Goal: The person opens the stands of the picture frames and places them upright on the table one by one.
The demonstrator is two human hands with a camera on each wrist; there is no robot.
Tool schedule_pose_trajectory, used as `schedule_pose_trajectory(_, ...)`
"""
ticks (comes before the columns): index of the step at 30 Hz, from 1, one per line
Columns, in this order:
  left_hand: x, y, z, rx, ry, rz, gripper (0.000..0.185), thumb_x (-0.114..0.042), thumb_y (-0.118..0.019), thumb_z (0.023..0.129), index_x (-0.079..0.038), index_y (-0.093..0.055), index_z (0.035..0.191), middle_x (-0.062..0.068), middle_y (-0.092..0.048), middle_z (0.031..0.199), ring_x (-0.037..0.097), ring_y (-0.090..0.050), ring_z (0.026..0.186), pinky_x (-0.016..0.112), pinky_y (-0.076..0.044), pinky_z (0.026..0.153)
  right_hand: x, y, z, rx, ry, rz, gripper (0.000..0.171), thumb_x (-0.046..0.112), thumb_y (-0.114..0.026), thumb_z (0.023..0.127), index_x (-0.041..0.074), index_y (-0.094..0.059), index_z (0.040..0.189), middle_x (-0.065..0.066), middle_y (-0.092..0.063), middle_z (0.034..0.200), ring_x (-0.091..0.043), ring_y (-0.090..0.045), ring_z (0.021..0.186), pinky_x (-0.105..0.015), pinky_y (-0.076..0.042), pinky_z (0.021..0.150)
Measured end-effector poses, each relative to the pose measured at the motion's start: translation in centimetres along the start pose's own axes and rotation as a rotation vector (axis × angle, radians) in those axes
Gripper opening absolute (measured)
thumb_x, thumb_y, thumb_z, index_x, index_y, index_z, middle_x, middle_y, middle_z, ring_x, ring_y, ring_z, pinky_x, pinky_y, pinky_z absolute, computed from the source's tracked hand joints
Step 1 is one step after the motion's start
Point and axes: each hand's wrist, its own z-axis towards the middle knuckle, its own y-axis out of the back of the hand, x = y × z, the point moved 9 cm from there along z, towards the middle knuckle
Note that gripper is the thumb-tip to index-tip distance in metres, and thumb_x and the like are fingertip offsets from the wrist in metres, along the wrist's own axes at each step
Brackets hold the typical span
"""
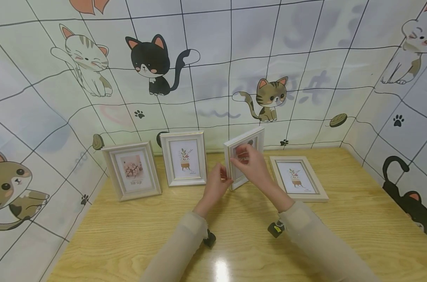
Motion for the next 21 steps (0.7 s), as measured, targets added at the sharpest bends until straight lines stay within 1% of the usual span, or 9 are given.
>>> schedule_pose_trajectory(5,0.07,-0.09,-0.04,0.004,-0.003,0.009,0.03,-0.001,-0.075,0.085,-0.005,-0.049,0.1,0.012,-0.063,0.099,0.023,-0.065,0.095,0.025,-0.061,0.08,-0.12,-0.07,0.01,0.001,-0.007,-0.02,0.035,0.017,-0.072,0.092,-0.002,-0.058,0.117,-0.019,-0.066,0.112,-0.033,-0.068,0.103,-0.041,-0.061,0.089)
schedule_pose_trajectory(12,0.09,-0.13,-0.03,0.006,0.0,0.003,0.03,0.0,-0.075,0.085,-0.005,-0.049,0.099,0.011,-0.062,0.098,0.022,-0.065,0.095,0.025,-0.061,0.081,-0.25,-0.43,-0.09,0.011,-0.014,-0.008,0.034,0.015,-0.072,0.091,-0.003,-0.057,0.116,-0.019,-0.066,0.112,-0.033,-0.068,0.103,-0.038,-0.061,0.089)
schedule_pose_trajectory(21,-0.27,-0.08,-0.09,0.009,-0.011,0.019,0.029,0.0,-0.075,0.086,-0.005,-0.049,0.098,0.012,-0.063,0.099,0.023,-0.065,0.096,0.025,-0.061,0.081,-0.25,-0.52,-0.2,-0.017,-0.008,-0.012,0.034,0.014,-0.074,0.09,-0.003,-0.056,0.113,-0.019,-0.066,0.11,-0.032,-0.068,0.1,-0.037,-0.062,0.086)
